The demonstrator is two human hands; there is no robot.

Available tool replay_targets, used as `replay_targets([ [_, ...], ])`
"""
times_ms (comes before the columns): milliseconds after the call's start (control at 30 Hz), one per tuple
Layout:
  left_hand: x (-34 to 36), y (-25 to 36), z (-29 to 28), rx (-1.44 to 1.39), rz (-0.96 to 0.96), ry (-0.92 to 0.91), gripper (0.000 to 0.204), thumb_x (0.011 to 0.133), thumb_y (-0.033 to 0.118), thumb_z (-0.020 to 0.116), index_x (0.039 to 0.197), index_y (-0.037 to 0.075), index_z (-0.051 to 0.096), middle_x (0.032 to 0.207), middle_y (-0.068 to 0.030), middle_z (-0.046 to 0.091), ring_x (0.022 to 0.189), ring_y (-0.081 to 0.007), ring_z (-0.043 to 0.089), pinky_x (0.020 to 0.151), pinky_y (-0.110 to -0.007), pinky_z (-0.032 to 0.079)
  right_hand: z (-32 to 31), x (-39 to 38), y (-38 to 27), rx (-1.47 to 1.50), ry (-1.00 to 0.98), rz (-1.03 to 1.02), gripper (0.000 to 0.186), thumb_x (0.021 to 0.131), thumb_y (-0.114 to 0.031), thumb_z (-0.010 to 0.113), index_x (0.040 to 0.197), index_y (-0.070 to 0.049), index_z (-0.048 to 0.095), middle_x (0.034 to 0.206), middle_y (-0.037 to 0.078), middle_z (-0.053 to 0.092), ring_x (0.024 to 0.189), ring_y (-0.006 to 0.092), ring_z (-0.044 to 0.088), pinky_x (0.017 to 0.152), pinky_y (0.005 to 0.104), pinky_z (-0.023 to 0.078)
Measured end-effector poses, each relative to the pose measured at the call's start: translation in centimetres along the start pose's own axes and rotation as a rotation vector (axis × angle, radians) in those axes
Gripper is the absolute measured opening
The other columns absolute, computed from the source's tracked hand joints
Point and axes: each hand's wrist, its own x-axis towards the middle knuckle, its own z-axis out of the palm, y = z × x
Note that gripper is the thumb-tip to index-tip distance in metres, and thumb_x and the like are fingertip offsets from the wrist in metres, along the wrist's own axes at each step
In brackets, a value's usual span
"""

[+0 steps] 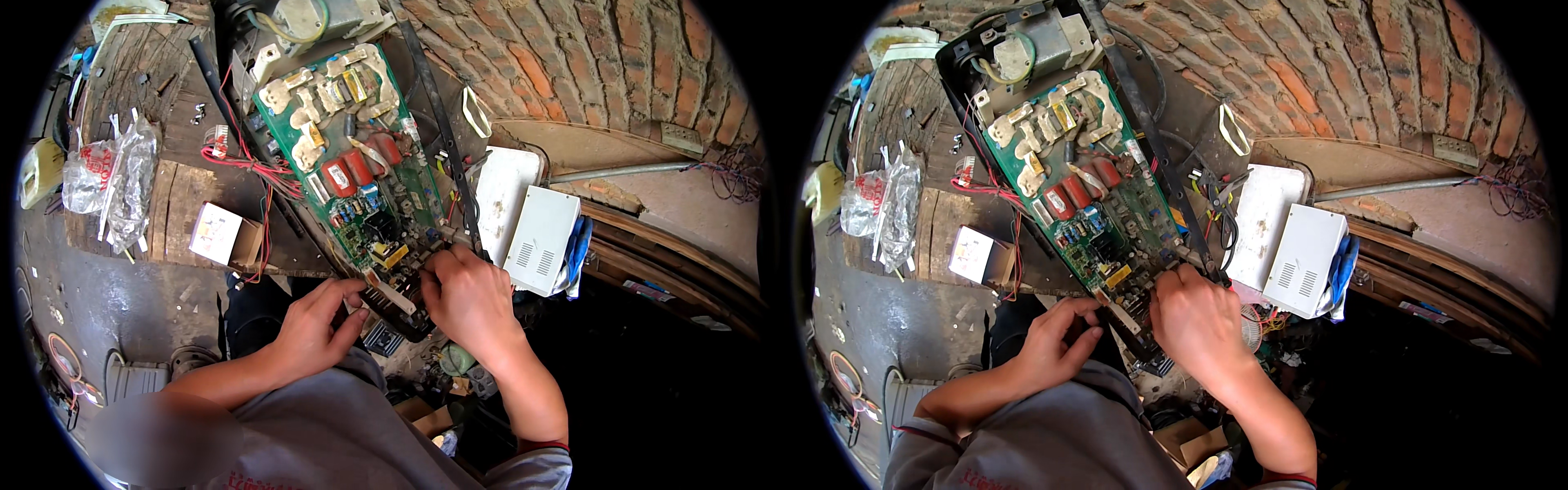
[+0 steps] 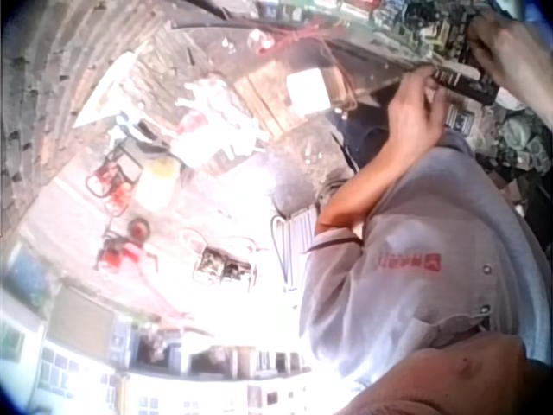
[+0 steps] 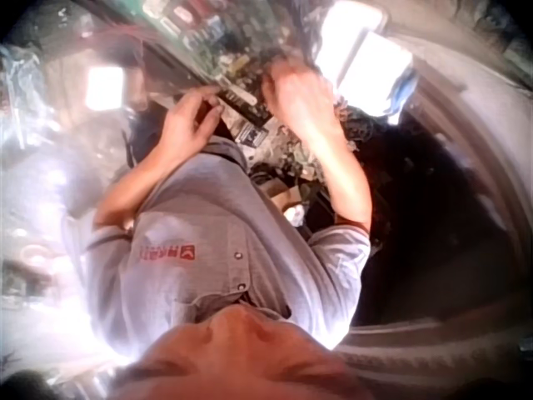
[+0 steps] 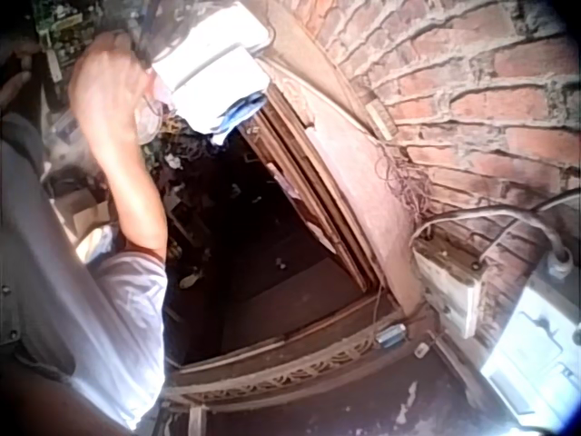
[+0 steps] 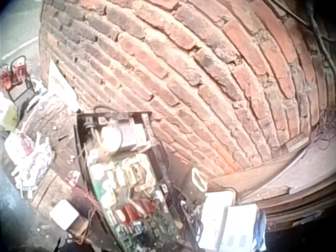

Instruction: The person disconnects and reconnects several colored wires and ribbon cables on a large circuit board inside a metal chassis before plugging a power cable into a wall outlet.

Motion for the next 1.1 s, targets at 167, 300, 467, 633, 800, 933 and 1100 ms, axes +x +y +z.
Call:
replay_targets([
  [167,0.1,0.1,0.1,-0.001,0.003,0.006,0.032,0.085,0.0,0.065,0.115,0.002,0.055,0.087,-0.005,0.056,0.06,-0.0095,0.054,0.053,-0.024,0.044,0.4,0.5,0.4,-0.005,-0.016,-0.039,0.009,0.077,-0.01,0.063,0.075,-0.001,0.06,0.078,0.016,0.061,0.065,0.0346,0.065,0.058,0.0431,0.052],
  [300,0.2,0.0,0.2,0.01,0.014,0.015,0.031,0.085,0.0,0.065,0.114,0.002,0.054,0.087,-0.0048,0.056,0.061,-0.0096,0.054,0.053,-0.024,0.043,0.7,0.6,0.3,-0.016,-0.003,-0.053,0.008,0.076,-0.008,0.062,0.074,-0.001,0.059,0.077,0.016,0.061,0.065,0.0339,0.065,0.057,0.0423,0.052],
  [467,0.3,0.0,0.4,-0.002,0.004,0.026,0.029,0.085,0.0,0.065,0.111,0.002,0.054,0.088,-0.0043,0.057,0.061,-0.0092,0.054,0.052,-0.023,0.043,1.1,0.2,-0.1,-0.038,0.056,-0.062,0.004,0.074,-0.005,0.06,0.072,-0.002,0.058,0.074,0.015,0.059,0.065,0.0326,0.065,0.056,0.0418,0.052],
  [633,0.1,-0.1,0.8,-0.016,-0.036,0.029,0.026,0.087,0.001,0.064,0.11,0.003,0.052,0.087,-0.003,0.058,0.062,-0.0073,0.054,0.051,-0.022,0.042,1.1,0.3,0.5,0.022,0.043,-0.049,0.006,0.077,-0.008,0.064,0.074,-0.003,0.062,0.075,0.013,0.061,0.064,0.0347,0.062,0.057,0.0447,0.05],
  [800,0.3,-0.5,1.1,-0.011,0.006,0.047,0.024,0.088,0.001,0.064,0.108,0.003,0.051,0.086,-0.0018,0.059,0.061,-0.0059,0.053,0.05,-0.021,0.041,0.8,0.6,1.1,0.051,0.036,-0.074,0.006,0.074,-0.007,0.062,0.073,-0.001,0.059,0.075,0.016,0.06,0.065,0.033,0.065,0.056,0.0418,0.051],
  [933,0.2,-0.5,1.2,-0.017,-0.012,0.057,0.023,0.087,0.001,0.064,0.107,0.002,0.051,0.085,-0.0017,0.059,0.06,-0.0055,0.052,0.051,-0.021,0.041,1.1,0.3,0.5,0.041,0.061,-0.069,0.009,0.073,-0.009,0.065,0.073,-0.002,0.06,0.076,0.015,0.061,0.063,0.0331,0.064,0.056,0.0416,0.051],
  [1100,0.1,-0.5,1.2,-0.003,0.0,0.062,0.022,0.087,0.001,0.064,0.105,0.002,0.05,0.082,-0.0017,0.058,0.059,-0.005,0.052,0.05,-0.021,0.04,1.4,0.4,0.6,0.042,0.056,-0.087,0.009,0.072,-0.009,0.066,0.071,-0.002,0.06,0.074,0.014,0.061,0.063,0.0324,0.064,0.056,0.0411,0.052],
])
